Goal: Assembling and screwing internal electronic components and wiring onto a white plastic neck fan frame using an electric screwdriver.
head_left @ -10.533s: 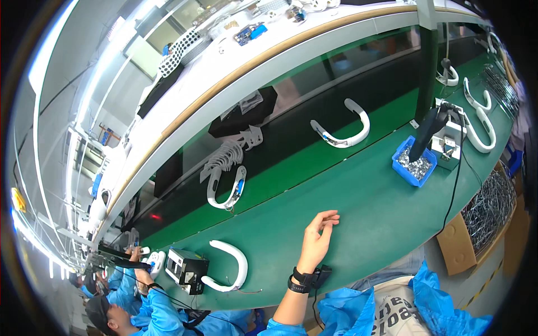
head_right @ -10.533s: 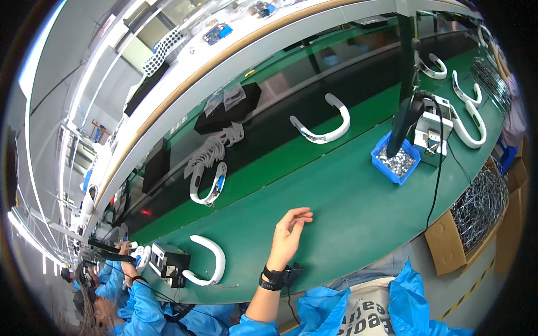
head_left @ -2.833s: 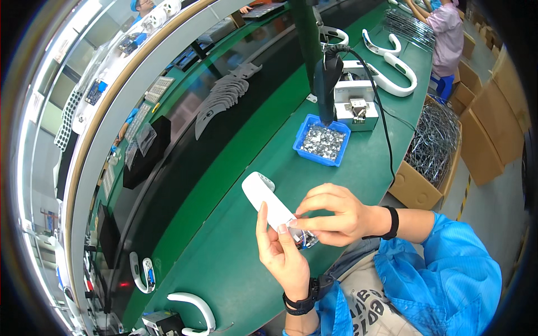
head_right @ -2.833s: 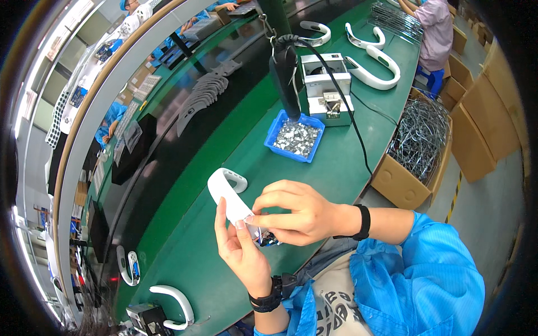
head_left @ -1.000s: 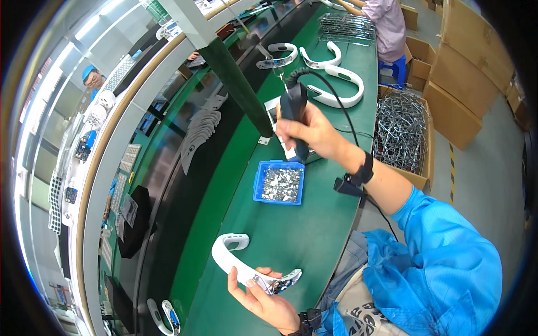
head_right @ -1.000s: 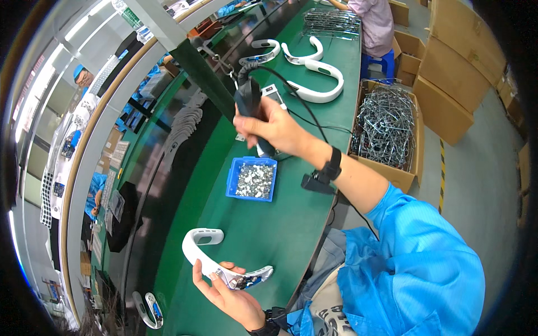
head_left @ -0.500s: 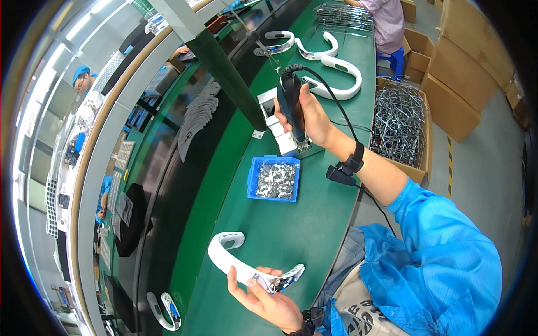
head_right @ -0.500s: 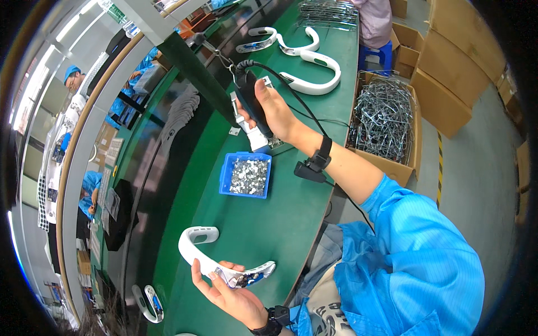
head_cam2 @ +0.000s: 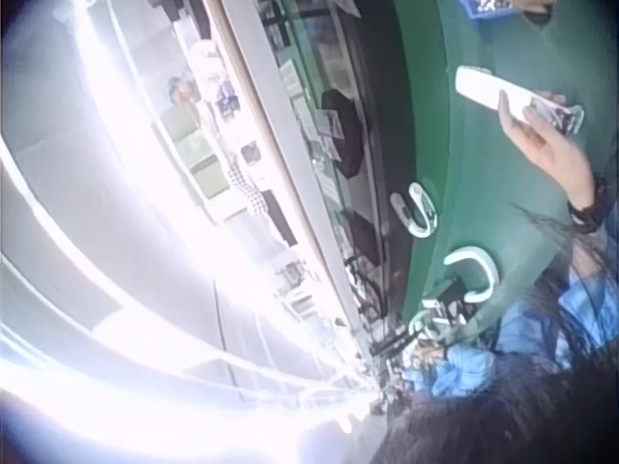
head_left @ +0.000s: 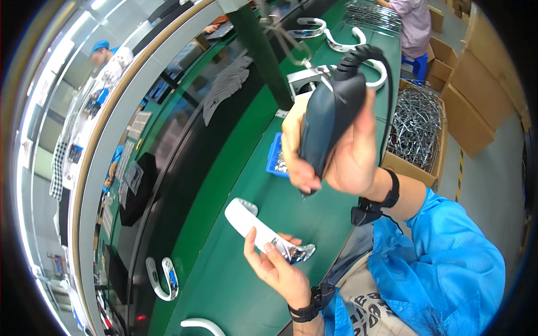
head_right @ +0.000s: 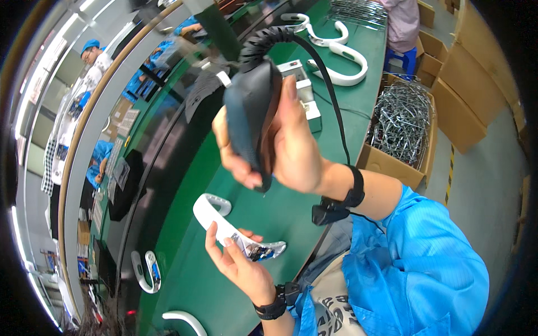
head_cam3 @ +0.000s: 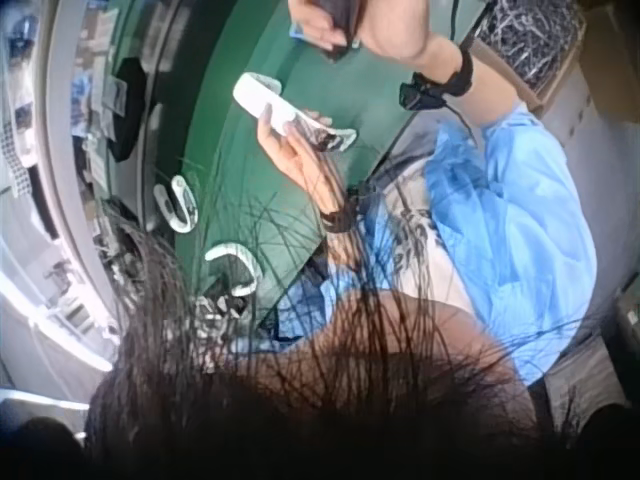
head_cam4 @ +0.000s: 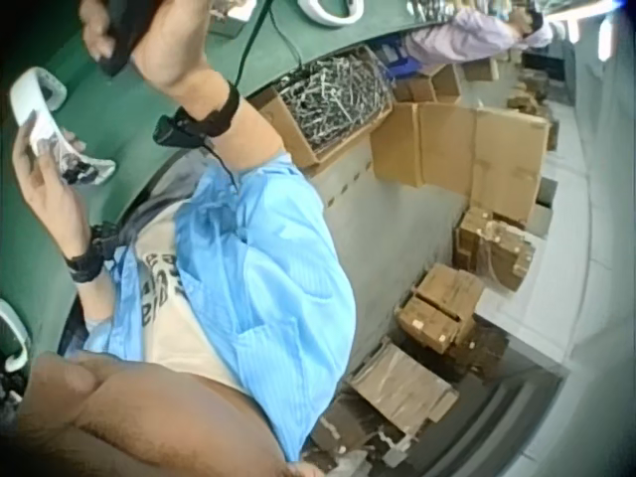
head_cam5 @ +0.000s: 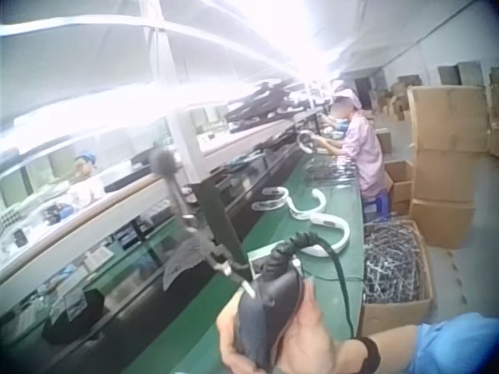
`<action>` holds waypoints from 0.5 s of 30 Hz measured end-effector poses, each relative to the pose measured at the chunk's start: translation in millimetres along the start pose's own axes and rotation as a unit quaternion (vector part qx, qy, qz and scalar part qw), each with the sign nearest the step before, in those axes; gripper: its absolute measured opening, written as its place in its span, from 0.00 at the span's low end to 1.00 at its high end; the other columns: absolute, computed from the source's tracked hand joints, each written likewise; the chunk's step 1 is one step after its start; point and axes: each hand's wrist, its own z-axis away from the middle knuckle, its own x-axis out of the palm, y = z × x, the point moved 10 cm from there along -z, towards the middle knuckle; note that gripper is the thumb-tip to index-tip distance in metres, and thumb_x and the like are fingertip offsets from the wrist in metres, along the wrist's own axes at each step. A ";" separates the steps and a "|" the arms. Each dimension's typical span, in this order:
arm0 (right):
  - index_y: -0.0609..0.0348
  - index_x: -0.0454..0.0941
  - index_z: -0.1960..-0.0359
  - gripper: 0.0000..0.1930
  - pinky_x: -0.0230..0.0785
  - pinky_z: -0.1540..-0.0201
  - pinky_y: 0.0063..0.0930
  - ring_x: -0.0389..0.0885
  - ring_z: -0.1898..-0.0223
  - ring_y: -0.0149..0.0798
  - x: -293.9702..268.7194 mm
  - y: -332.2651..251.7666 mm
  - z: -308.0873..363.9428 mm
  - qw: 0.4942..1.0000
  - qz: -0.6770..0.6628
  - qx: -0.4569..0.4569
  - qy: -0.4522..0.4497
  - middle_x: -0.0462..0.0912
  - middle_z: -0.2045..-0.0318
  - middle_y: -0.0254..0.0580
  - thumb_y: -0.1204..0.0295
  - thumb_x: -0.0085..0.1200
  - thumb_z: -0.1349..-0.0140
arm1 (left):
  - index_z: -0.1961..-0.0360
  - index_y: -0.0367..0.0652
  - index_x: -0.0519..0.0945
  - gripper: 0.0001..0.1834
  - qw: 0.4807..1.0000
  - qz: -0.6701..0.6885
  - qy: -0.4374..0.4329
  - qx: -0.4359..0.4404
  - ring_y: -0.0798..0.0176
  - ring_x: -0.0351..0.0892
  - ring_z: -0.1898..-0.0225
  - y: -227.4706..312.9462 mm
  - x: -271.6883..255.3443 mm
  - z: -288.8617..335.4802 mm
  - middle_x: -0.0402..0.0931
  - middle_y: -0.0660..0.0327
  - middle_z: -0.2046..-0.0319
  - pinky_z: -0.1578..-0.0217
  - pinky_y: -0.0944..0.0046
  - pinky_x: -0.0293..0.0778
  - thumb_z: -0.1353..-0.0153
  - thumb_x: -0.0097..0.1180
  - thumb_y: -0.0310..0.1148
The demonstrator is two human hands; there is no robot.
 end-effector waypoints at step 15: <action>0.60 0.75 0.52 0.54 0.67 0.72 0.26 0.72 0.74 0.29 103.6 54.0 15.1 0.982 -0.003 0.103 -0.156 0.75 0.71 0.36 0.15 0.20 0.36 | 0.33 0.34 0.64 0.16 0.998 0.027 0.034 0.034 0.61 0.85 0.65 9.8 -9.6 1.7 0.81 0.52 0.61 0.58 0.59 0.84 0.16 0.42 0.28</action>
